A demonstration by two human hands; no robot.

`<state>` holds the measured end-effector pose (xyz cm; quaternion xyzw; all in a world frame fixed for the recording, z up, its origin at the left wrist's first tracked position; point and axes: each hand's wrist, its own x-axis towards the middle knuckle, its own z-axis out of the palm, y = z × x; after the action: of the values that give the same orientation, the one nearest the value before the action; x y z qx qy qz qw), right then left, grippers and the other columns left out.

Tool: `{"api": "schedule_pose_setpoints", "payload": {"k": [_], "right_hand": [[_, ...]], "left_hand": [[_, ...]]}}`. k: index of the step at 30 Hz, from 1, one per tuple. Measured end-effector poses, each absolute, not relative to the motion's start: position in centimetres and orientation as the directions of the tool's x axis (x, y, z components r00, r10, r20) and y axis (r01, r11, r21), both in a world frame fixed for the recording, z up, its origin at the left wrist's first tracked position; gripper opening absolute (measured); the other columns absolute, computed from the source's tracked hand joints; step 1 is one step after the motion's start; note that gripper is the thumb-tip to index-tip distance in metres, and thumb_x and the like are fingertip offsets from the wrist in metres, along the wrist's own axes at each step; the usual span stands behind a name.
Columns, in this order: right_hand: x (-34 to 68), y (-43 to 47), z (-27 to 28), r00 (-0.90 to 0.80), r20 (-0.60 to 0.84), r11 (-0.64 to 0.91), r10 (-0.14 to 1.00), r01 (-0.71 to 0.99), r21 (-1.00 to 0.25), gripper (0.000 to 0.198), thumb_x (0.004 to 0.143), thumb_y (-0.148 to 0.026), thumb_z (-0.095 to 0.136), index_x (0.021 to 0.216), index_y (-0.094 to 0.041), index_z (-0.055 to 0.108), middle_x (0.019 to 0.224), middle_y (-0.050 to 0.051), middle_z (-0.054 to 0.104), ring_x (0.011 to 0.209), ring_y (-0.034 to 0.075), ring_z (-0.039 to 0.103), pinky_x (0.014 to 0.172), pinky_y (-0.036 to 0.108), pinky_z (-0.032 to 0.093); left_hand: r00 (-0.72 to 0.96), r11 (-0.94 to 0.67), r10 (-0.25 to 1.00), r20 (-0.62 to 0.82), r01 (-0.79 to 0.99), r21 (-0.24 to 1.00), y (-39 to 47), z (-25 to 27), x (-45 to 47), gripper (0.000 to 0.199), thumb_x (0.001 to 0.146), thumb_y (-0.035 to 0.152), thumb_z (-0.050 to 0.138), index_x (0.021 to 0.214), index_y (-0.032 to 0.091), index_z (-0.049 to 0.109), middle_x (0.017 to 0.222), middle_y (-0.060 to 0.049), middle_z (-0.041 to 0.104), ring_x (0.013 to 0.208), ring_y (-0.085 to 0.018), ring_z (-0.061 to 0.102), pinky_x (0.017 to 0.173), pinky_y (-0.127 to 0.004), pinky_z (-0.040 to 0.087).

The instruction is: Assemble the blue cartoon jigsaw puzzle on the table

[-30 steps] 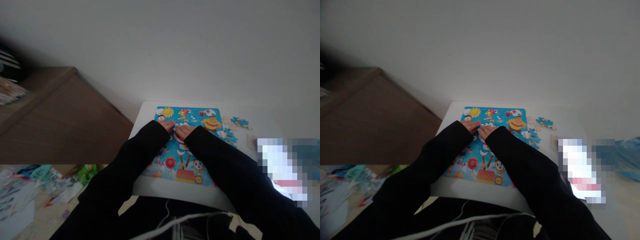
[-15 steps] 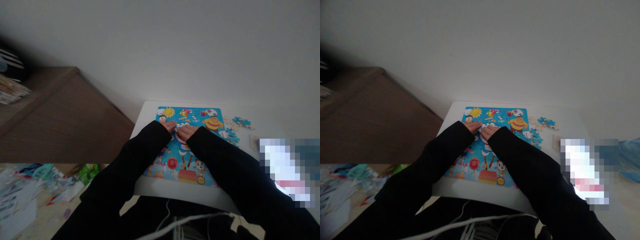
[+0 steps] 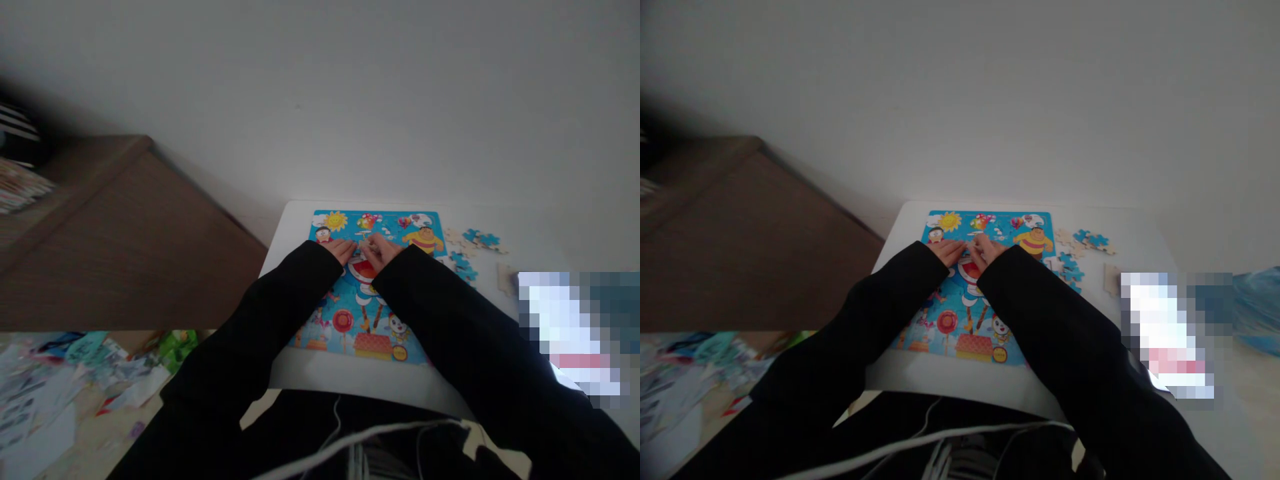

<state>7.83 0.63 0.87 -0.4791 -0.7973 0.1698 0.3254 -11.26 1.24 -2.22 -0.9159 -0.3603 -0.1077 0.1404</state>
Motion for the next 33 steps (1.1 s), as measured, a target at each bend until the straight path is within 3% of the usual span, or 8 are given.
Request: {"api": "schedule_pose_setpoints", "payload": {"k": [3, 7, 11, 14, 20, 23, 27, 33], "right_hand": [[7.8, 0.4, 0.7, -0.418, 0.353, 0.547, 0.837, 0.671, -0.501, 0.023, 0.086, -0.036, 0.038, 0.082, -0.018, 0.053, 0.063, 0.002, 0.062, 0.049, 0.012, 0.052, 0.045, 0.022, 0.031], [7.8, 0.1, 0.4, -0.413, 0.333, 0.527, 0.847, 0.728, -0.438, 0.026, 0.088, -0.035, 0.033, 0.082, -0.018, 0.052, 0.056, 0.001, 0.057, 0.042, 0.011, 0.046, 0.043, 0.022, 0.026], [7.7, 0.3, 0.5, -0.359, 0.326, 0.477, 0.875, 0.758, -0.445, 0.028, 0.087, -0.039, 0.034, 0.082, -0.018, 0.052, 0.049, -0.001, 0.051, 0.039, 0.011, 0.042, 0.041, 0.022, 0.024], [7.7, 0.4, 0.7, -0.325, 0.296, 0.432, 0.898, 0.775, -0.461, 0.031, 0.088, -0.041, 0.032, 0.084, -0.018, 0.053, 0.047, -0.001, 0.049, 0.038, 0.012, 0.042, 0.04, 0.021, 0.023], [7.6, 0.0, 1.0, -0.307, 0.29, 0.416, 0.906, 0.771, -0.483, 0.031, 0.088, -0.041, 0.032, 0.084, -0.019, 0.053, 0.048, -0.001, 0.049, 0.039, 0.012, 0.043, 0.04, 0.021, 0.023], [7.6, 0.0, 1.1, -0.303, 0.27, 0.402, 0.914, 0.768, -0.499, 0.03, 0.088, -0.041, 0.032, 0.084, -0.019, 0.053, 0.047, -0.002, 0.048, 0.038, 0.012, 0.042, 0.04, 0.021, 0.024], [7.6, 0.3, 1.2, -0.355, 0.275, 0.449, 0.893, 0.732, -0.512, 0.028, 0.09, -0.037, 0.031, 0.088, -0.018, 0.052, 0.058, 0.001, 0.057, 0.046, 0.012, 0.049, 0.044, 0.021, 0.03], [7.3, 1.0, 0.5, -0.439, 0.373, 0.568, 0.817, 0.724, -0.392, 0.023, 0.089, -0.029, 0.037, 0.092, -0.016, 0.056, 0.078, 0.007, 0.065, 0.073, 0.016, 0.059, 0.06, 0.023, 0.038]], "left_hand": [[0.703, -0.681, 0.64, 0.312, 0.706, -0.194, 1.1, -2.2, -10.9, 0.032, 0.09, 0.014, 0.032, 0.105, 0.008, 0.06, 0.097, -0.015, 0.067, 0.089, -0.021, 0.064, 0.077, -0.034, 0.053], [0.68, -0.656, 0.678, 0.279, 0.731, -0.188, 1.2, -2.9, -10.6, 0.037, 0.092, 0.014, 0.025, 0.107, 0.007, 0.058, 0.098, -0.018, 0.065, 0.087, -0.024, 0.063, 0.07, -0.037, 0.053], [0.679, -0.654, 0.703, 0.212, 0.734, -0.182, 1.9, -2.7, -10.4, 0.043, 0.093, 0.016, 0.019, 0.103, 0.007, 0.059, 0.087, -0.018, 0.066, 0.073, -0.023, 0.063, 0.061, -0.036, 0.051], [0.706, -0.662, 0.687, 0.17, 0.705, -0.254, 2.4, -2.4, -10.4, 0.045, 0.093, 0.019, 0.017, 0.101, 0.009, 0.06, 0.081, -0.015, 0.066, 0.064, -0.021, 0.062, 0.055, -0.033, 0.048], [0.806, -0.736, 0.583, 0.101, 0.576, -0.356, 2.8, -1.8, -10.6, 0.041, 0.09, 0.01, 0.021, 0.104, 0.007, 0.059, 0.094, -0.016, 0.067, 0.081, -0.023, 0.064, 0.058, -0.031, 0.05], [0.789, -0.739, 0.585, 0.186, 0.613, -0.279, 2.6, -1.0, -11.0, 0.035, 0.09, 0.018, 0.029, 0.101, 0.01, 0.062, 0.088, -0.013, 0.069, 0.076, -0.018, 0.065, 0.06, -0.027, 0.05], [0.6, -0.606, 0.713, 0.363, 0.787, -0.111, 1.4, -0.1, -11.1, 0.032, 0.09, 0.029, 0.035, 0.102, 0.017, 0.062, 0.08, -0.005, 0.07, 0.066, -0.012, 0.064, 0.061, -0.021, 0.048], [0.335, -0.392, 0.875, 0.349, 0.914, 0.104, -0.4, 0.5, -9.8, 0.024, 0.083, 0.027, 0.041, 0.09, 0.018, 0.062, 0.062, -0.001, 0.064, 0.05, -0.012, 0.056, 0.048, -0.02, 0.038]]}}
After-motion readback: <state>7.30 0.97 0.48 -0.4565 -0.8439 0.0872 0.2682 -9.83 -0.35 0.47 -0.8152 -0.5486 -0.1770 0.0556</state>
